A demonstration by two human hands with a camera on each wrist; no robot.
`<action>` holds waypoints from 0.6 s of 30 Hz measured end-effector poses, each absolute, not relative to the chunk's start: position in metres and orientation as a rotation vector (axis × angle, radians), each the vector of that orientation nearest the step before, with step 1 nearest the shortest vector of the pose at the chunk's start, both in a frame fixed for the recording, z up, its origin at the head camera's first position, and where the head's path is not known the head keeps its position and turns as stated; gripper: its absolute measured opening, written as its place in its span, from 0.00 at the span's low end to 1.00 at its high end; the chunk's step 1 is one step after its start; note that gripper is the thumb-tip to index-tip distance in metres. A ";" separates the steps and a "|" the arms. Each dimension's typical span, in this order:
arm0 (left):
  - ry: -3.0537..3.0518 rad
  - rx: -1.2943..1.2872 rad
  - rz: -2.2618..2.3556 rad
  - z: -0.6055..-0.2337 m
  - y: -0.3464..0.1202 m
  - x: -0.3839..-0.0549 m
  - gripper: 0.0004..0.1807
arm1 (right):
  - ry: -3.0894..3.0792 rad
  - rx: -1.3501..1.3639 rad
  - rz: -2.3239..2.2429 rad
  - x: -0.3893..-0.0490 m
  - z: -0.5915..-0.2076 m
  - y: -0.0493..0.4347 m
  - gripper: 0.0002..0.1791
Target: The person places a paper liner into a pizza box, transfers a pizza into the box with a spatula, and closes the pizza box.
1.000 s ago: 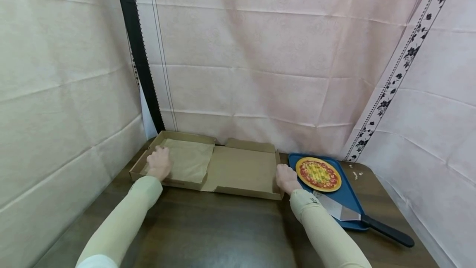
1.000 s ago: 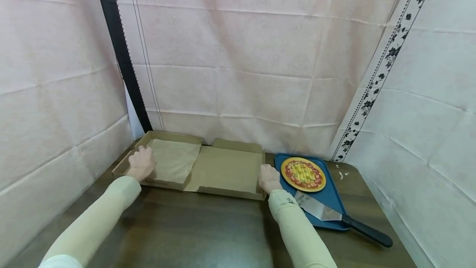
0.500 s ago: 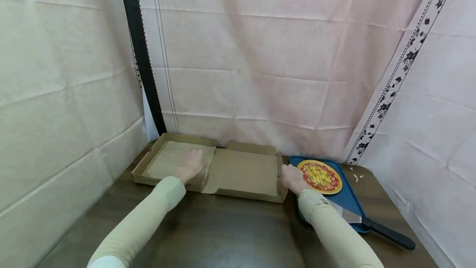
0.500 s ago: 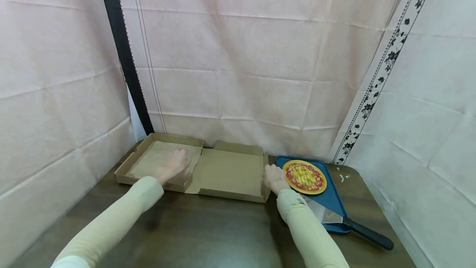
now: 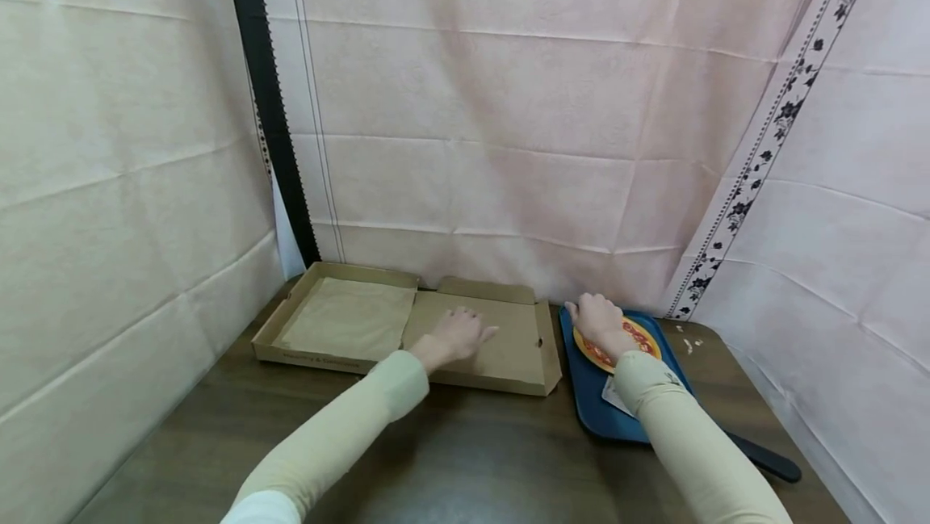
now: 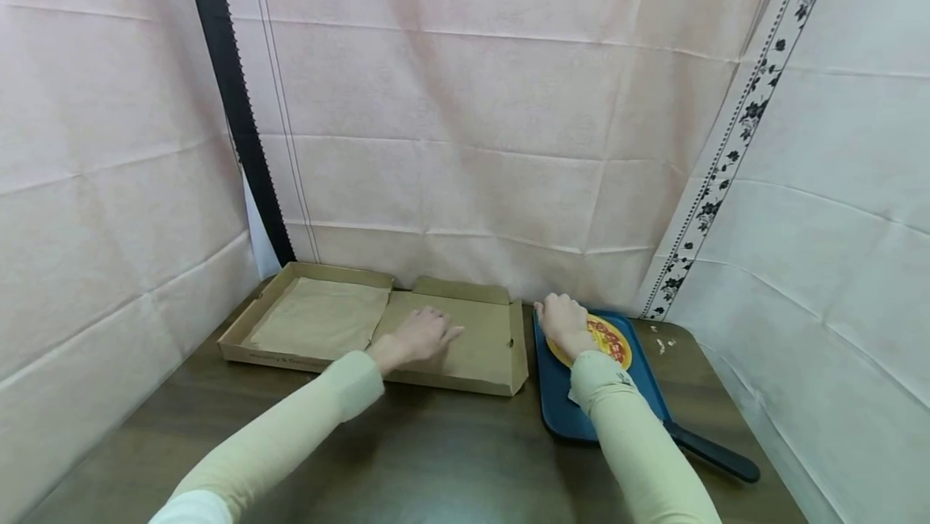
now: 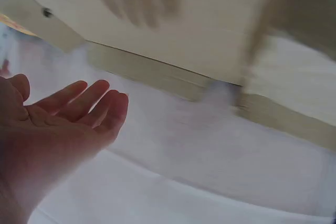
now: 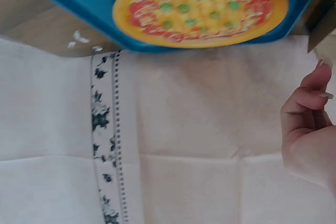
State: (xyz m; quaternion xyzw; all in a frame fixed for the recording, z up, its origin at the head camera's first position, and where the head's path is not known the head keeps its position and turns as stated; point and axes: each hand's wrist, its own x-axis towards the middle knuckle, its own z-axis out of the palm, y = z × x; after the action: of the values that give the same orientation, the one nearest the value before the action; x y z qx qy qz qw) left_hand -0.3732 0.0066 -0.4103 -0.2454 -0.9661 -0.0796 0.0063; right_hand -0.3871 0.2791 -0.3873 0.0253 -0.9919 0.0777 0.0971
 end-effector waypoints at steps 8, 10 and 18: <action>-2.975 -0.958 -0.047 -0.420 0.071 -0.357 0.35 | -2.906 0.054 0.273 -0.381 -0.376 0.303 0.28; -2.937 -1.001 0.049 -0.425 0.085 -0.353 0.37 | -2.894 0.040 0.267 -0.379 -0.373 0.309 0.28; -2.803 -1.118 0.392 -0.439 0.127 -0.338 0.46 | -2.896 0.029 0.277 -0.367 -0.364 0.339 0.28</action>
State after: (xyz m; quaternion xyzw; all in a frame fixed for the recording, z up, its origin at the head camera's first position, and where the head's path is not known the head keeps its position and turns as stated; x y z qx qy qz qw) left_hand -0.3380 0.1265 -0.4391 -0.3669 -0.9200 0.1288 0.0492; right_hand -0.3671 0.3389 -0.3642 0.0099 -0.9887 0.0946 0.1161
